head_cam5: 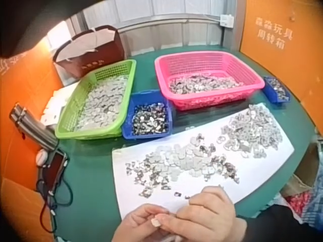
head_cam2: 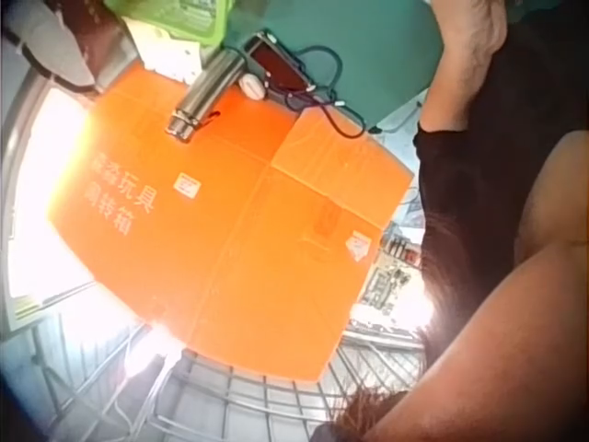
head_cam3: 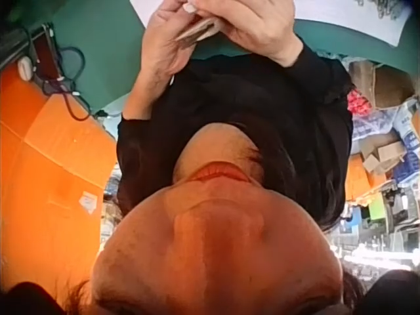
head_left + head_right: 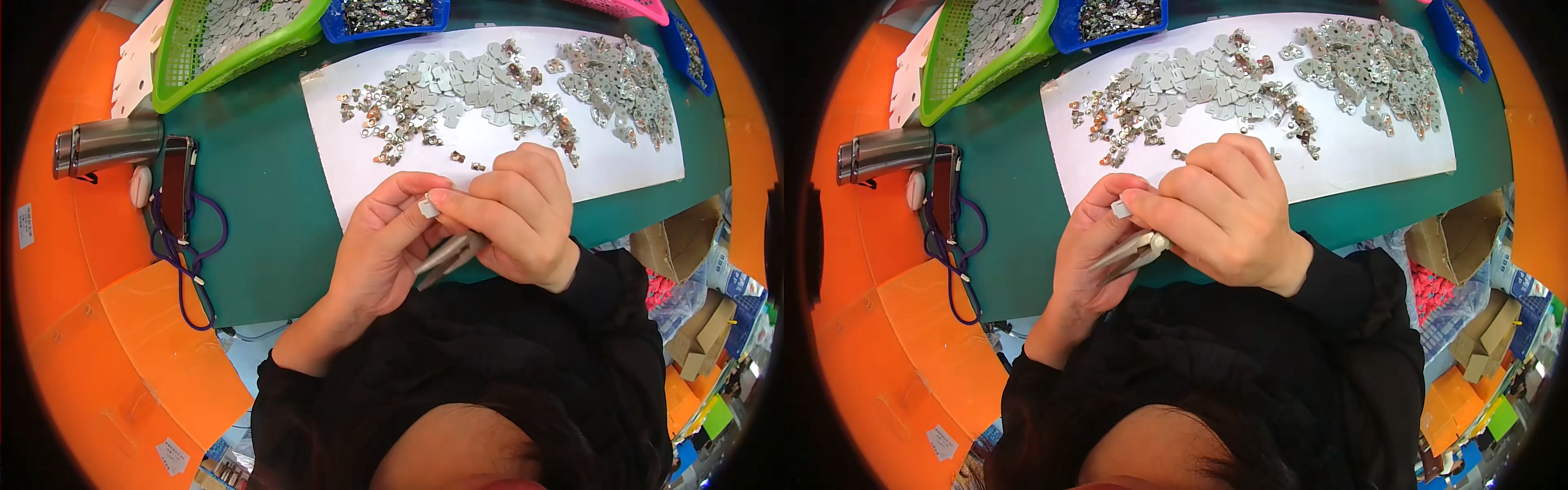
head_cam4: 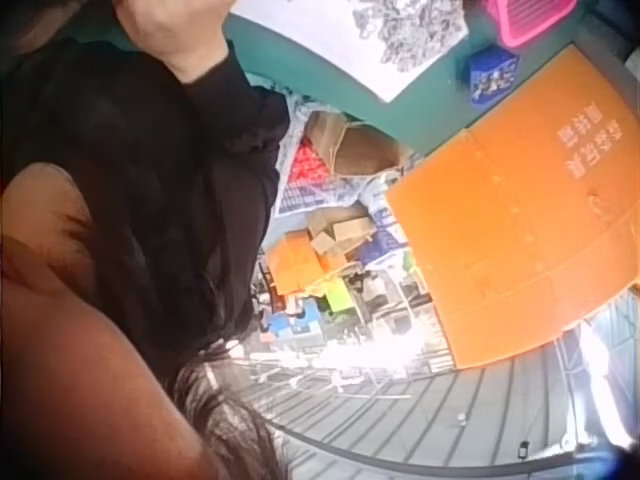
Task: Use pliers to manipulate and process small metal pins on a factory workbench.
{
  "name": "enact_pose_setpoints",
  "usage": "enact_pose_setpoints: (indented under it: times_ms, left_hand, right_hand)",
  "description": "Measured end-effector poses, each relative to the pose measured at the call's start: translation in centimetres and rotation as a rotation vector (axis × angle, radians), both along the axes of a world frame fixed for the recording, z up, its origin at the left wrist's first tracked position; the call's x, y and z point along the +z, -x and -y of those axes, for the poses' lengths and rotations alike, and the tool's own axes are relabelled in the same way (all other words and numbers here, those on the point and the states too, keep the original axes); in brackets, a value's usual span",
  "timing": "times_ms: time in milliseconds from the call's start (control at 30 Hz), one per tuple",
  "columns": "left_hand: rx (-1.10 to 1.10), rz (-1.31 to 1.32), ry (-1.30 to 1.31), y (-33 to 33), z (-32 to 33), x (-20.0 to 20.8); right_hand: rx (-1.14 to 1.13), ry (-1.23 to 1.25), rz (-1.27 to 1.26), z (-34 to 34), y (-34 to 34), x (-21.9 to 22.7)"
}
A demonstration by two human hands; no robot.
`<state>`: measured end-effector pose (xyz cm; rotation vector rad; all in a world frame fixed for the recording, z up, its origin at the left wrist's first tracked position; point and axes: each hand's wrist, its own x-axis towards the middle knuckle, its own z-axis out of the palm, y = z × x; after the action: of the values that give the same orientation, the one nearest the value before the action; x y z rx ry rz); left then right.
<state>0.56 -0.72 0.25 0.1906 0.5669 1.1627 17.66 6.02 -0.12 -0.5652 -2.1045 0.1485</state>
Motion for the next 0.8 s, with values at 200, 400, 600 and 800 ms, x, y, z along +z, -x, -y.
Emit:
enact_pose_setpoints:
  times_ms: [200,400,600,800]
  left_hand:
    - [0.022,-0.069,0.063,0.4,0.6,-0.4]
    - [0.139,-0.338,-0.066,0.8,0.4,-1.4]
    - [0.307,-0.402,-0.023,2.4,-0.3,-1.1]
    - [0.236,-0.394,-0.074,2.1,-0.3,-1.2]
  right_hand:
    - [0.054,0.136,-0.029,0.3,-0.3,-0.4]
    - [0.029,0.164,0.045,-0.4,-1.0,-0.2]
    - [-0.172,0.370,0.295,-2.3,-3.6,0.6]
    - [-0.194,0.318,0.444,-1.3,-2.9,0.2]
